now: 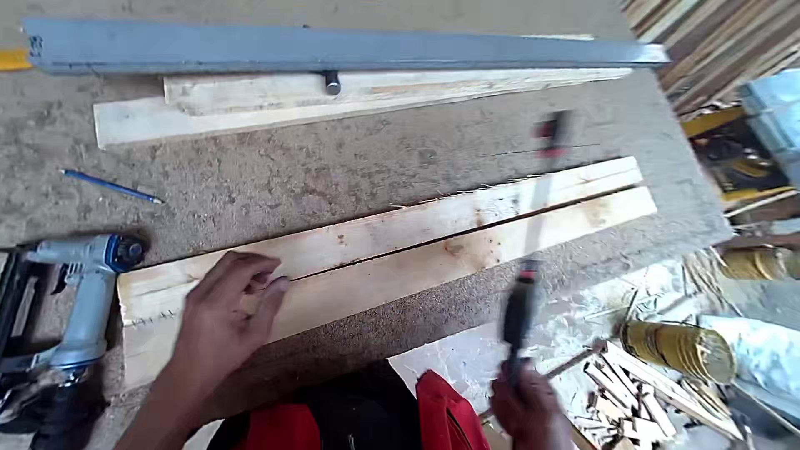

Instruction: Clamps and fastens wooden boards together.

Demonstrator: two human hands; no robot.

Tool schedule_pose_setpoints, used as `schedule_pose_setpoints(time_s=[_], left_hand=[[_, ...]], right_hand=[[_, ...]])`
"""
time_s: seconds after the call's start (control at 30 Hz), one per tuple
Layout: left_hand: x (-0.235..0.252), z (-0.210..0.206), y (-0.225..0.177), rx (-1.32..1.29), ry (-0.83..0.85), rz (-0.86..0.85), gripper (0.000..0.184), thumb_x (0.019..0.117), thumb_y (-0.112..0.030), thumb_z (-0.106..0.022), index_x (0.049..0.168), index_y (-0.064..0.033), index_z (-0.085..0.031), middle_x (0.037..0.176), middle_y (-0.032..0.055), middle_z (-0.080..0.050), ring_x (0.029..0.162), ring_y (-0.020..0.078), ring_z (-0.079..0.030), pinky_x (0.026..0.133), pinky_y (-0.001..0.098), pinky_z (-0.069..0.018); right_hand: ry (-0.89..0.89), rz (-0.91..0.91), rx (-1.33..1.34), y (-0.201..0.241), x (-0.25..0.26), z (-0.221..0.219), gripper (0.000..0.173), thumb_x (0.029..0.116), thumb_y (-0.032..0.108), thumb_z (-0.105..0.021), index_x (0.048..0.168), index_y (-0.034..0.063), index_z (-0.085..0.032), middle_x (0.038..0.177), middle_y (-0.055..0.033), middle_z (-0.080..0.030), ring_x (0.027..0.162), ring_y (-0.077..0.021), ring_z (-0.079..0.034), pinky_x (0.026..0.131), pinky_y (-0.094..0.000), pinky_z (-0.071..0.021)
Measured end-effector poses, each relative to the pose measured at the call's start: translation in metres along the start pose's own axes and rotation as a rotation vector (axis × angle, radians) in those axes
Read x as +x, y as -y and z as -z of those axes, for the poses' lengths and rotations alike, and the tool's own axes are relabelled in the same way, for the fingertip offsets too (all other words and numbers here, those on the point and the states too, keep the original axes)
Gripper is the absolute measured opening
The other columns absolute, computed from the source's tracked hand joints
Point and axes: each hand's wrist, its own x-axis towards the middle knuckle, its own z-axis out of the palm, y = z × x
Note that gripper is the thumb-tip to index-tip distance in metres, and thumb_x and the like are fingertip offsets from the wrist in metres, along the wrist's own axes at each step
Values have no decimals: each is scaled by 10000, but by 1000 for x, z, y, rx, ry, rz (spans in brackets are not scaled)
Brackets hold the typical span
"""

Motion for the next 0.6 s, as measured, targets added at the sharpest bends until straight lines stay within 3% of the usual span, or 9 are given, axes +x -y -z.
schedule_pose_setpoints(time_s=[0.13, 0.2, 0.3, 0.37, 0.43, 0.53, 0.6], left_hand=[[41, -26, -5, -185, 167, 52, 659, 1026, -519, -481, 1523, -89, -427, 1458, 144, -527, 1279, 255, -589, 1032, 497, -542], [64, -47, 0, -307, 203, 101, 676, 1047, -493, -437, 1588, -102, -331, 1561, 168, -439, 1368, 278, -530, 1107, 503, -486], [89, -85, 7, -396, 265, 105, 661, 1080, -449, -408, 1623, -102, -264, 1606, 185, -389, 1424, 292, -479, 1175, 509, -410], [99, -110, 10, -419, 286, 70, 667, 1088, -457, -377, 1635, -104, -231, 1573, 190, -438, 1408, 288, -502, 1175, 515, -407], [103, -129, 7, -467, 285, 77, 674, 1084, -474, -381, 1635, -114, -234, 1529, 183, -496, 1381, 281, -532, 1159, 528, -421], [109, -140, -5, -484, 212, 198, 636, 1062, -526, -441, 1562, -137, -383, 1330, 140, -655, 1210, 260, -654, 1053, 519, -512], [112, -145, -10, -335, 170, 257, 631, 1022, -611, -460, 1409, -115, -514, 1155, 107, -707, 1065, 265, -698, 927, 548, -553]], right_hand=[[328, -173, 91, -26, -36, -87, 461, 1064, 505, -410, 945, 140, -664, 518, 74, -386, 395, -25, -390, 373, -193, -340], [403, -244, 129, -40, -40, -103, 475, 1084, 490, -371, 982, 120, -650, 519, 67, -369, 385, -30, -376, 361, -193, -325], [424, -394, 227, -54, -45, -108, 465, 1088, 505, -343, 971, 134, -598, 521, 71, -347, 376, -30, -392, 344, -189, -341], [458, -450, 304, -55, -44, -100, 462, 1086, 525, -337, 959, 152, -577, 541, 77, -349, 381, -28, -398, 344, -186, -353], [501, -456, 321, -56, -36, -90, 489, 1099, 502, -248, 968, 154, -565, 545, 78, -366, 385, -24, -380, 351, -179, -349], [496, -449, 261, -61, -27, -78, 513, 1104, 449, -179, 1064, 124, -574, 559, 70, -393, 395, -25, -370, 362, -174, -340], [438, -357, 119, -59, -24, -73, 506, 1105, 389, -217, 1204, 76, -602, 599, 44, -473, 423, -41, -411, 381, -194, -365]])
